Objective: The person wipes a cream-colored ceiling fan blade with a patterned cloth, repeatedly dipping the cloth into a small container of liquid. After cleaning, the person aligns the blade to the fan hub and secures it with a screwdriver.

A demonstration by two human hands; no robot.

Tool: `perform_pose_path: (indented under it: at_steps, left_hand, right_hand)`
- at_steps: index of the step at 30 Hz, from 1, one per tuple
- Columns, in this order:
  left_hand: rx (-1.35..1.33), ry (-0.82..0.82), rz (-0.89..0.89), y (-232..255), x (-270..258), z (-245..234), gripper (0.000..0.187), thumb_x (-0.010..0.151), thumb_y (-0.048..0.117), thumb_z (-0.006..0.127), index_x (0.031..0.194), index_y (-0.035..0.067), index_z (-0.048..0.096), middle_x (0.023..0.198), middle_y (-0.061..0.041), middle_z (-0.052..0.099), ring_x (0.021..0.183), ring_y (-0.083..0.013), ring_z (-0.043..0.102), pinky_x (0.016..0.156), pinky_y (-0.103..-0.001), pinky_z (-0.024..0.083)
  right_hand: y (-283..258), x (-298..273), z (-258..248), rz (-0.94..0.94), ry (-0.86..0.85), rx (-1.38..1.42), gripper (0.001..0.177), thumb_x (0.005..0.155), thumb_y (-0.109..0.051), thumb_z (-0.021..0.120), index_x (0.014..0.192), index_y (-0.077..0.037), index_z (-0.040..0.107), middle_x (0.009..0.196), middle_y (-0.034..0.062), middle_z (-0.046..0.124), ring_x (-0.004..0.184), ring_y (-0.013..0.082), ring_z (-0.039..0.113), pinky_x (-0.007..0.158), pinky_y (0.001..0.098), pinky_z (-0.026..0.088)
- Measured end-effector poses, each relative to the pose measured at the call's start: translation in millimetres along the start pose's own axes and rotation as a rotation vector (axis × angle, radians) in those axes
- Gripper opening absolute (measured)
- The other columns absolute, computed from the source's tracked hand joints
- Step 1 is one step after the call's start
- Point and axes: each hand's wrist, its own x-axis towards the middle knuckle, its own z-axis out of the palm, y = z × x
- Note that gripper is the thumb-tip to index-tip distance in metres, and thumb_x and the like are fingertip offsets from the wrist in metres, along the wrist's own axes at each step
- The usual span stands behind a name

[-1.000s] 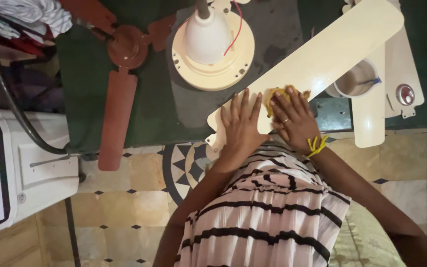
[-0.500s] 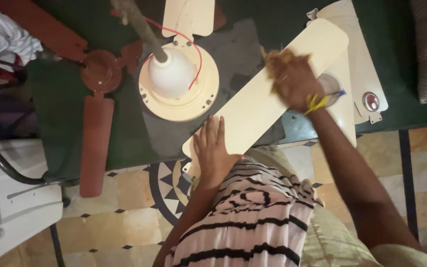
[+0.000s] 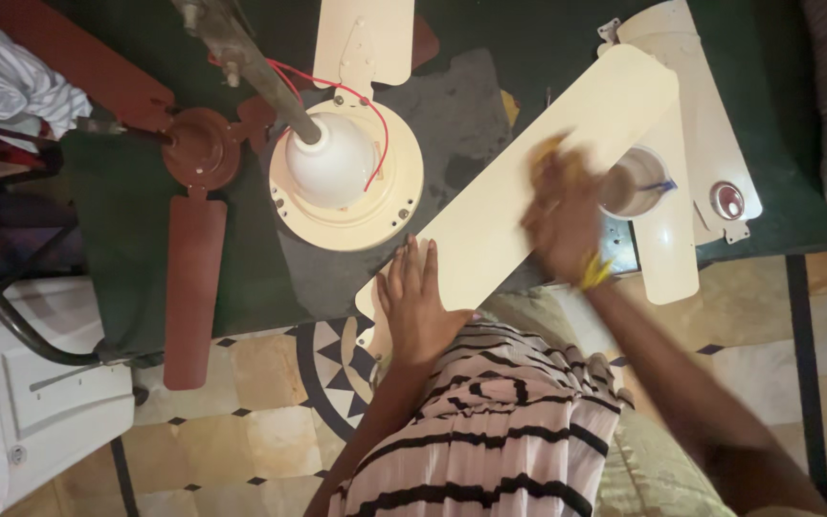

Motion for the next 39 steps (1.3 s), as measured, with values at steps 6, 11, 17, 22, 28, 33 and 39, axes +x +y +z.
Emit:
perform_pose_path:
  at_steps: [6,11,17,22,28,33,39]
  left_hand:
    - [0.052,0.036,0.046,-5,0,5,0.123,0.056,0.046,0.095,0.157,0.012,0.033,0.166,-0.016,0.026,0.152,-0.0363,0.025,0.117,-0.069,0.015]
    - [-0.004,0.052,0.034,-2,-3,0,0.128,0.054,0.053,0.094,0.157,0.011,0.032,0.165,-0.015,0.028,0.151,-0.0358,0.026,0.117,-0.068,0.017]
    - [-0.004,0.051,0.022,-1,-1,-3,0.127,0.055,0.053,0.093,0.157,0.011,0.032,0.165,-0.015,0.028,0.152,-0.0351,0.026,0.119,-0.066,0.017]
    - [-0.033,0.029,-0.009,1,-1,-2,0.126,0.055,0.050,0.094,0.158,0.013,0.030,0.165,-0.014,0.028,0.151,-0.0340,0.025,0.120,-0.066,0.014]
    - [-0.002,0.050,0.047,1,-1,-4,0.125,0.059,0.046,0.094,0.160,0.013,0.028,0.165,-0.018,0.028,0.152,-0.0369,0.025,0.118,-0.069,0.015]
    - [-0.076,0.084,0.170,-10,-8,-14,0.122,0.060,0.045,0.095,0.158,0.010,0.030,0.161,-0.022,0.031,0.150,-0.0437,0.028,0.115,-0.070,0.019]
    - [-0.157,0.273,-0.011,-60,-62,-29,0.092,0.070,0.043,0.093,0.147,0.010,0.054,0.143,-0.016,0.049,0.131,-0.0388,0.049,0.107,-0.051,0.043]
  right_hand:
    - [-91,-26,-4,-0.455,-0.185,0.135,0.068,0.087,-0.031,0.063,0.150,-0.012,0.046,0.156,0.0170,0.046,0.146,0.0399,0.032,0.116,0.0618,0.025]
    - [6,67,-8,-0.474,-0.045,0.010,0.059,0.090,-0.027,0.064,0.146,-0.010,0.054,0.152,0.0127,0.053,0.145,0.0317,0.045,0.120,0.0545,0.030]
    - [127,124,-11,0.105,0.120,-0.090,0.057,0.114,-0.029,0.043,0.164,-0.002,0.045,0.172,0.0192,0.036,0.157,0.0487,0.024,0.124,0.0642,0.013]
    - [36,57,16,0.355,0.235,-0.107,0.072,0.111,-0.041,0.051,0.161,0.008,0.034,0.165,0.0332,0.026,0.151,0.0568,0.019,0.120,0.0705,0.015]
    - [-105,-48,-17,-0.090,0.033,-0.002,0.045,0.094,-0.017,0.060,0.138,-0.005,0.059,0.154,0.0189,0.051,0.146,0.0428,0.043,0.120,0.0602,0.035]
    - [-47,-11,-48,0.326,-0.261,0.501,0.016,0.109,-0.013,0.064,0.121,-0.006,0.072,0.102,0.0157,0.066,0.079,0.0284,0.063,0.070,0.0376,0.051]
    - [-27,9,-51,0.185,0.284,0.416,0.014,0.113,-0.012,0.064,0.118,-0.001,0.058,0.116,0.0159,0.061,0.102,0.0264,0.060,0.088,0.0412,0.051]
